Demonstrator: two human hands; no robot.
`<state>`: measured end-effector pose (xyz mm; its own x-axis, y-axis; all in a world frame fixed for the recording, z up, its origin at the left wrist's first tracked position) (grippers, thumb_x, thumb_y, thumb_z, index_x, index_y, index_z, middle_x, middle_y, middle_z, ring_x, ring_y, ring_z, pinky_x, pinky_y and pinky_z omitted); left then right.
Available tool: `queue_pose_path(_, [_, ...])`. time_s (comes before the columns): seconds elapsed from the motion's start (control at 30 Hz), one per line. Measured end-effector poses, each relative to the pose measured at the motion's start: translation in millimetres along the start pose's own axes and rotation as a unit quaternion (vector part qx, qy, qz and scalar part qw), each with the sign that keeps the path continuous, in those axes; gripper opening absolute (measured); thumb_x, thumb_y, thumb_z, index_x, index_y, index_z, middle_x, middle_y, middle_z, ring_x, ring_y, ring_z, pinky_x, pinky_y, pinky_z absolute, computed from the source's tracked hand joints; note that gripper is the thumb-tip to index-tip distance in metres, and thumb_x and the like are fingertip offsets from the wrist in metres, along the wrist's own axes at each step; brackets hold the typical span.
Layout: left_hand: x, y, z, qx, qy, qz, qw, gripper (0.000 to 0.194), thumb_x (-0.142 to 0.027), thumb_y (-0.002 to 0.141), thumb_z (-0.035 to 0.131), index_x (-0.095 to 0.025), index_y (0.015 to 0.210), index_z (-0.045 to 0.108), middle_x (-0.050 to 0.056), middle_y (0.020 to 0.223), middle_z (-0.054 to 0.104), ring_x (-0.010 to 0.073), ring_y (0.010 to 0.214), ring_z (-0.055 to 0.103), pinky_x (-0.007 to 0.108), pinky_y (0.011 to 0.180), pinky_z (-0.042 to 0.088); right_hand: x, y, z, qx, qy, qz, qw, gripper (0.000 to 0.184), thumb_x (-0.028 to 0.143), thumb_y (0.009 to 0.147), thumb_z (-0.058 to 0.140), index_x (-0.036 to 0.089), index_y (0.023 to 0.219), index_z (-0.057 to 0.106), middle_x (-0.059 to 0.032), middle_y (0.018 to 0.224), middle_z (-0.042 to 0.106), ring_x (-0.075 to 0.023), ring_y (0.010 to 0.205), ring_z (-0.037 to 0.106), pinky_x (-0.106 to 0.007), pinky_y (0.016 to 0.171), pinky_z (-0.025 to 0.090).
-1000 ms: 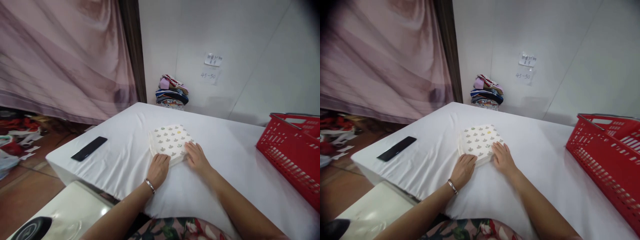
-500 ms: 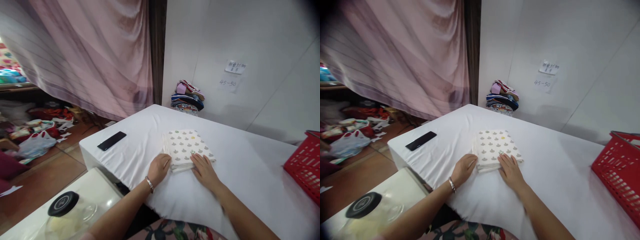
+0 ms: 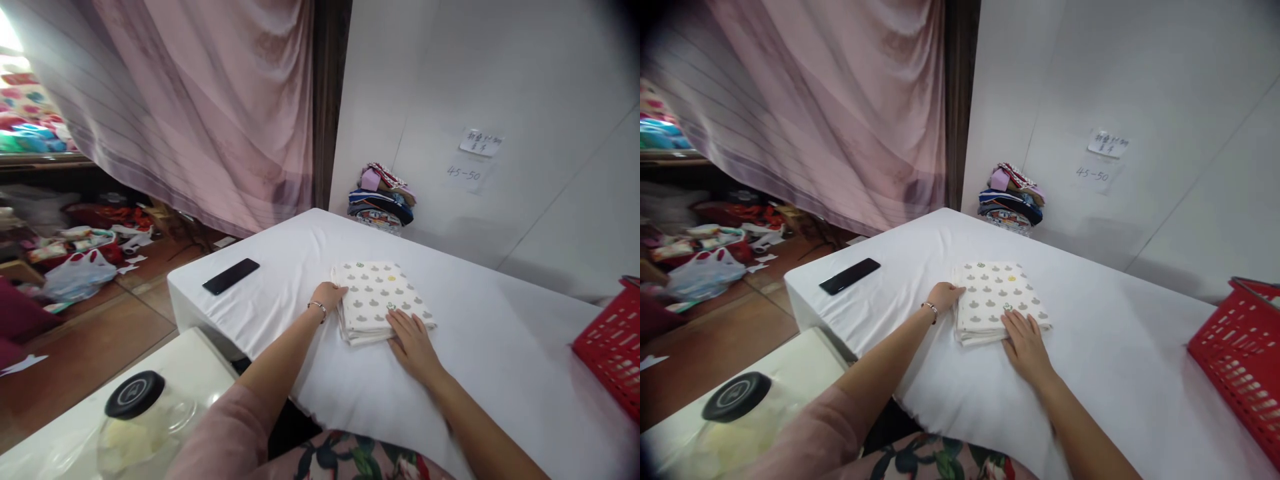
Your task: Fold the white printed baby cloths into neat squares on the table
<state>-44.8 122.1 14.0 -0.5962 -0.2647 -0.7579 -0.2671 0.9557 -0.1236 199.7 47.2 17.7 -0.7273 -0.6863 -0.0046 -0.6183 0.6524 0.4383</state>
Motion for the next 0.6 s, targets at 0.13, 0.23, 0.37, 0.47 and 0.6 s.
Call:
queue_pose_path(0.13, [-0.1, 1.3, 3.3, 0.016, 0.007, -0.012, 1.0, 0.031, -0.045, 0.071, 0.06, -0.017, 0.057, 0.057, 0.003, 0.059, 0.059, 0.0171, 0.06, 0.056, 0.025, 0.052, 0.035, -0.5, 0.0, 0.2, -0.004, -0.001, -0.002, 1.0, 0.05, 0.024, 0.087, 0.041, 0.02, 0.137, 0.037, -0.0075, 0.138, 0.045, -0.0228, 0.13, 0.035, -0.047, 0.106, 0.024])
queue_pose_path(0.23, [0.0, -0.7, 3.0, 0.015, 0.011, -0.013, 1.0, 0.026, -0.041, 0.071, 0.059, -0.017, 0.06, 0.057, 0.003, 0.061, 0.06, 0.0168, 0.062, 0.057, 0.025, 0.053, 0.036, -1.1, -0.1, 0.2, -0.006, 0.001, -0.004, 1.0, 0.051, 0.025, 0.088, 0.041, 0.02, 0.138, 0.036, -0.0074, 0.138, 0.045, -0.0224, 0.13, 0.034, -0.047, 0.106, 0.024])
queue_pose_path(0.37, [-1.8, -4.1, -0.6, -0.008, 0.021, -0.003, 1.0, 0.027, -0.045, 0.073, 0.057, -0.018, 0.071, 0.058, 0.005, 0.073, 0.065, 0.0192, 0.071, 0.06, 0.026, 0.058, 0.038, -1.6, 0.0, 0.4, -0.005, 0.002, -0.003, 1.0, 0.05, 0.026, 0.088, 0.041, 0.02, 0.137, 0.037, -0.0073, 0.138, 0.045, -0.0224, 0.13, 0.035, -0.047, 0.106, 0.024])
queue_pose_path(0.47, [-4.4, -3.4, -0.6, -0.007, 0.042, -0.001, 0.999, 0.036, -0.054, 0.072, 0.056, -0.018, 0.069, 0.057, 0.008, 0.075, 0.066, 0.0219, 0.074, 0.061, 0.027, 0.059, 0.039, -1.8, 0.0, 0.3, -0.004, 0.005, -0.001, 1.0, 0.052, 0.025, 0.087, 0.041, 0.021, 0.139, 0.035, -0.0079, 0.138, 0.045, -0.0235, 0.129, 0.035, -0.048, 0.105, 0.025])
queue_pose_path(0.6, [-3.8, 1.2, 5.1, 0.034, 0.027, -0.018, 0.999, 0.04, -0.056, 0.068, 0.061, -0.018, 0.059, 0.054, 0.007, 0.07, 0.064, 0.0212, 0.069, 0.061, 0.026, 0.055, 0.037, -1.3, -0.1, 0.7, -0.004, 0.005, -0.004, 1.0, 0.052, 0.025, 0.088, 0.04, 0.021, 0.14, 0.033, -0.0079, 0.138, 0.045, -0.0237, 0.13, 0.036, -0.048, 0.105, 0.025])
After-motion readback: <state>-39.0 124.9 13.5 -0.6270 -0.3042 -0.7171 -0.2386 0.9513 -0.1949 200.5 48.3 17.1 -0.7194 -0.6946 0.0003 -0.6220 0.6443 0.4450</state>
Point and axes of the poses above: each hand's wrist, its own y-axis towards the middle knuckle, its own z-axis out of the palm, x = y × z, the point moved 8 cm from there along y, towards the middle knuckle
